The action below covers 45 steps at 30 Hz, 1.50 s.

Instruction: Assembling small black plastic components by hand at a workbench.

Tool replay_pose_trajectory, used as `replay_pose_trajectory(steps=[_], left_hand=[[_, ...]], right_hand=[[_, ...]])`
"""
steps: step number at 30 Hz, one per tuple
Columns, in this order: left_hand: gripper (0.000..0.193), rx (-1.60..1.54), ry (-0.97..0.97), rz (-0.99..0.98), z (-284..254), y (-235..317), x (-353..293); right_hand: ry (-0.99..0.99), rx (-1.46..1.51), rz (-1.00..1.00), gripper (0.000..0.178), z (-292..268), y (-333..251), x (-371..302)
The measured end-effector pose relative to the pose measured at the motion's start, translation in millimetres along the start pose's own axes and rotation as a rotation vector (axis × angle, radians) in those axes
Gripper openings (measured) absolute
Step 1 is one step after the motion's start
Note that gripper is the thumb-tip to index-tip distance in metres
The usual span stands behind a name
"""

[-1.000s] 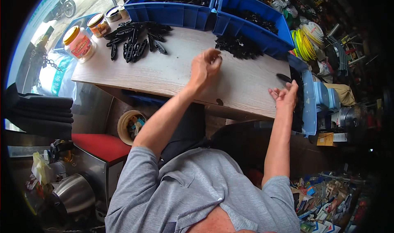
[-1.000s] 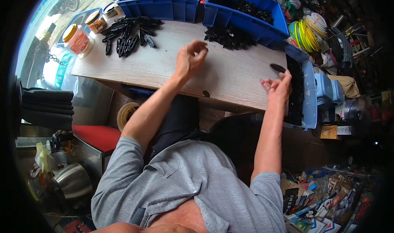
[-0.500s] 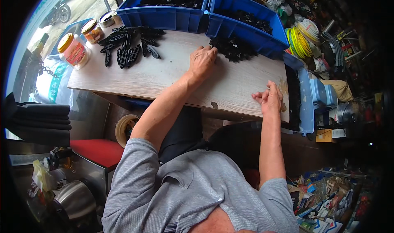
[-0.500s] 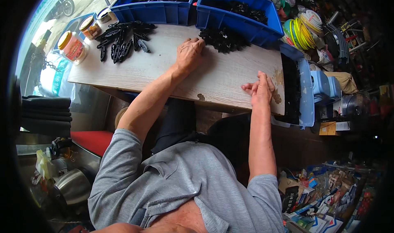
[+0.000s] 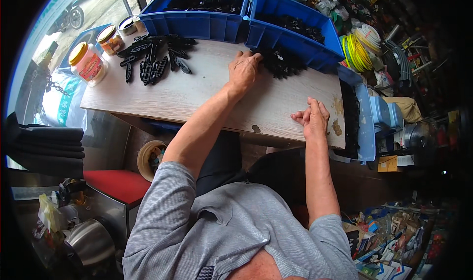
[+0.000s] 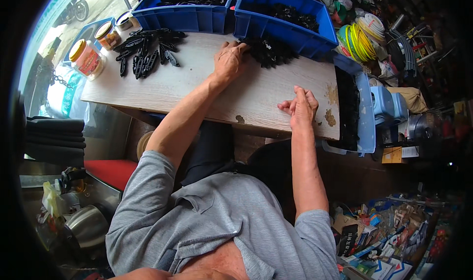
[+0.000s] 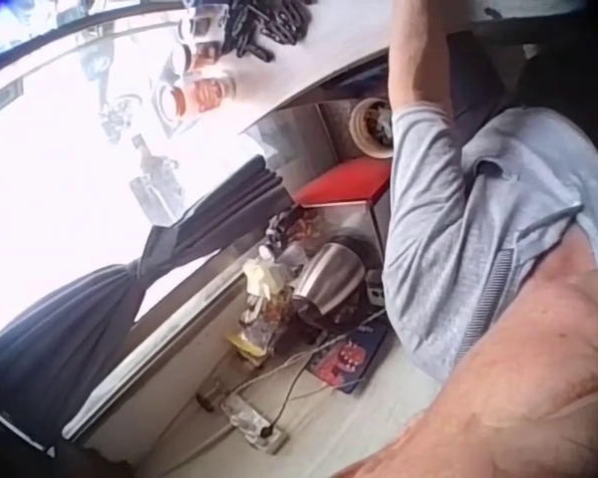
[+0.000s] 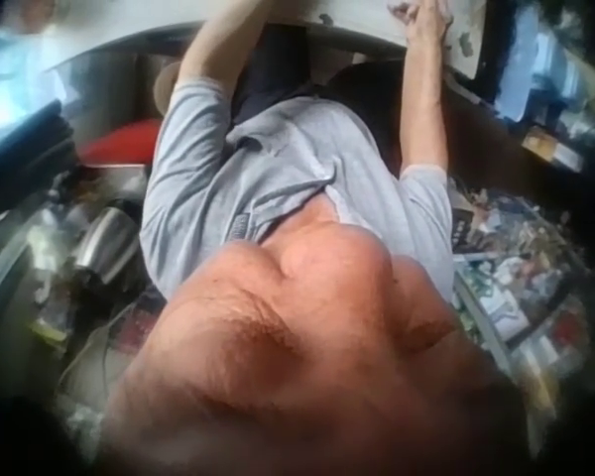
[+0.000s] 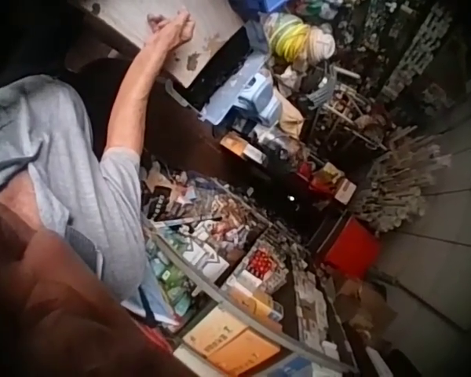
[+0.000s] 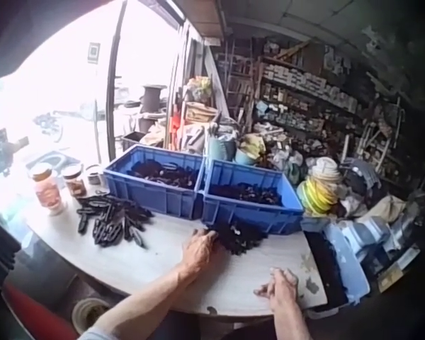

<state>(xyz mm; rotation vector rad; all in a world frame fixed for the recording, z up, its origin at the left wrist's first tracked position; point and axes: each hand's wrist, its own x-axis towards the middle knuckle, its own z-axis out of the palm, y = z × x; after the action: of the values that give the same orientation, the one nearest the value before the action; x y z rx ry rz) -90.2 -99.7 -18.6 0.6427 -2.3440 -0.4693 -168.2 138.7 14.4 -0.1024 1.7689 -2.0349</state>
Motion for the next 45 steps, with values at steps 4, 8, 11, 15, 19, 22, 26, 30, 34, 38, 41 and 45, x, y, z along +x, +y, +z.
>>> replay_pose_trajectory(steps=[4,8,11,15,19,22,26,30,34,38,41,45], left_hand=[[0.028,-0.010,0.049,0.079,1,-2,-5],[0.025,-0.007,0.086,0.082,-3,6,-9],[0.022,-0.017,0.081,0.085,-6,7,-12],[0.015,-0.116,0.146,0.142,-4,4,-18],[0.013,-0.185,0.096,0.121,-11,9,-25],[0.013,-0.438,0.182,0.007,-15,23,-40],[0.015,-0.727,0.217,-0.111,-30,49,-70],[0.017,-0.831,0.282,-0.108,-37,61,-89],[0.018,-0.852,0.312,-0.059,-37,65,-95],[0.018,-0.811,0.317,-0.068,-39,64,-98],[0.018,-0.763,0.304,-0.064,-40,60,-101],[0.018,-0.754,0.300,0.035,-43,64,-98]], right_hand=[[-0.007,0.011,-0.021,0.018,0,1,0],[-0.012,0.002,-0.026,0.016,1,3,3],[-0.017,-0.003,-0.015,0.015,2,3,3],[-0.053,0.003,-0.003,0.015,7,5,1],[-0.110,-0.011,0.008,0.016,13,7,0],[-0.178,-0.014,0.019,0.019,24,7,-7],[-0.317,-0.021,-0.022,0.024,26,13,-8],[-0.450,0.010,-0.048,0.030,34,15,-15],[-0.501,0.021,-0.053,0.031,40,14,-23],[-0.545,0.039,-0.061,0.029,45,18,-23],[-0.533,0.034,-0.069,0.029,50,18,-24],[-0.483,0.011,-0.063,0.024,44,19,-24]])
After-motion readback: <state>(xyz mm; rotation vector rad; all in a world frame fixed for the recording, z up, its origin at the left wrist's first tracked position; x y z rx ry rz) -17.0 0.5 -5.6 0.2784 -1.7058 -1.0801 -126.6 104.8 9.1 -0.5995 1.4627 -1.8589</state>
